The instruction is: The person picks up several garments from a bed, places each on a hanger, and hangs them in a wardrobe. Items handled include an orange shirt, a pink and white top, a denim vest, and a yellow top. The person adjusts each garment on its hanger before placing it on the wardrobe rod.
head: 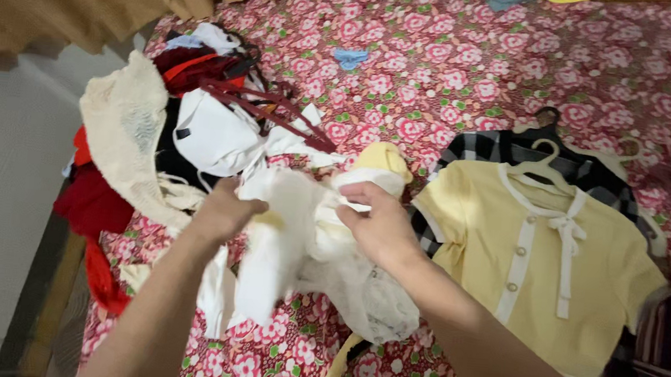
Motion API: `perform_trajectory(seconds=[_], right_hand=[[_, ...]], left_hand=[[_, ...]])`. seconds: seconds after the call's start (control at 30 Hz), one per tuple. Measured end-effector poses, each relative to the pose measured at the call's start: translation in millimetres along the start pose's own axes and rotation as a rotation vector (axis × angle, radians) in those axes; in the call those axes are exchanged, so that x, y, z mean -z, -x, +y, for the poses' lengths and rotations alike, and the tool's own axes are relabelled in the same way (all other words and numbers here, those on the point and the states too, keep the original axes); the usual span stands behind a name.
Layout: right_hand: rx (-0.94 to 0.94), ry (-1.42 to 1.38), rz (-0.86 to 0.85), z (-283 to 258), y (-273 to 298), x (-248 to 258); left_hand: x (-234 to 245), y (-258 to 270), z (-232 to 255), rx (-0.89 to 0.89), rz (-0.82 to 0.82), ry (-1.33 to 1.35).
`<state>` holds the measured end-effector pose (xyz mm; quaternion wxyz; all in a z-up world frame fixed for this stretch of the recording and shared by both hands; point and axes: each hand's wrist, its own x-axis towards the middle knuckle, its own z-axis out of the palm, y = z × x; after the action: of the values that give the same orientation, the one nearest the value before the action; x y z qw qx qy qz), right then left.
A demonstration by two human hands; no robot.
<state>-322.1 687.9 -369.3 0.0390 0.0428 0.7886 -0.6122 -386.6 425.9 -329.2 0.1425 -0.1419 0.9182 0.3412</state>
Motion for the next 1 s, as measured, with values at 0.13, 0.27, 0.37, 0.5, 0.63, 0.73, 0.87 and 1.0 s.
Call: perform_trajectory(seconds=[0.13,0.27,0.37,0.5,0.63,0.73,0.87,1.0], right_hand=[[0.020,0.056,0.023,41,19,47],[-0.102,-0.054,0.134,89,41,113],[-0.235,-0.002,0.207,123,55,162],[-0.319,0.173,0.293,155,64,223],[-0.351,0.265,0.324,187,62,282],[-0.296,0.406,0.370,211,55,320],[-0.338,0.429,0.385,240,31,348],[-0.354,0.493,0.302,262,8,364]], left_hand=[[-43,12,15,-0.187,-0.119,-0.110],[-84,27,48,-0.240,-0.259,-0.130],[-118,31,79,-0.283,-0.322,-0.144],[-179,26,128,-0.293,-0.381,-0.216],[-248,5,168,-0.658,-0.340,-0.265],[-304,-11,191,-0.695,-0.334,-0.266],[-366,-34,213,-0.723,-0.364,-0.307],[-403,-60,215,-0.749,-0.329,-0.326]])
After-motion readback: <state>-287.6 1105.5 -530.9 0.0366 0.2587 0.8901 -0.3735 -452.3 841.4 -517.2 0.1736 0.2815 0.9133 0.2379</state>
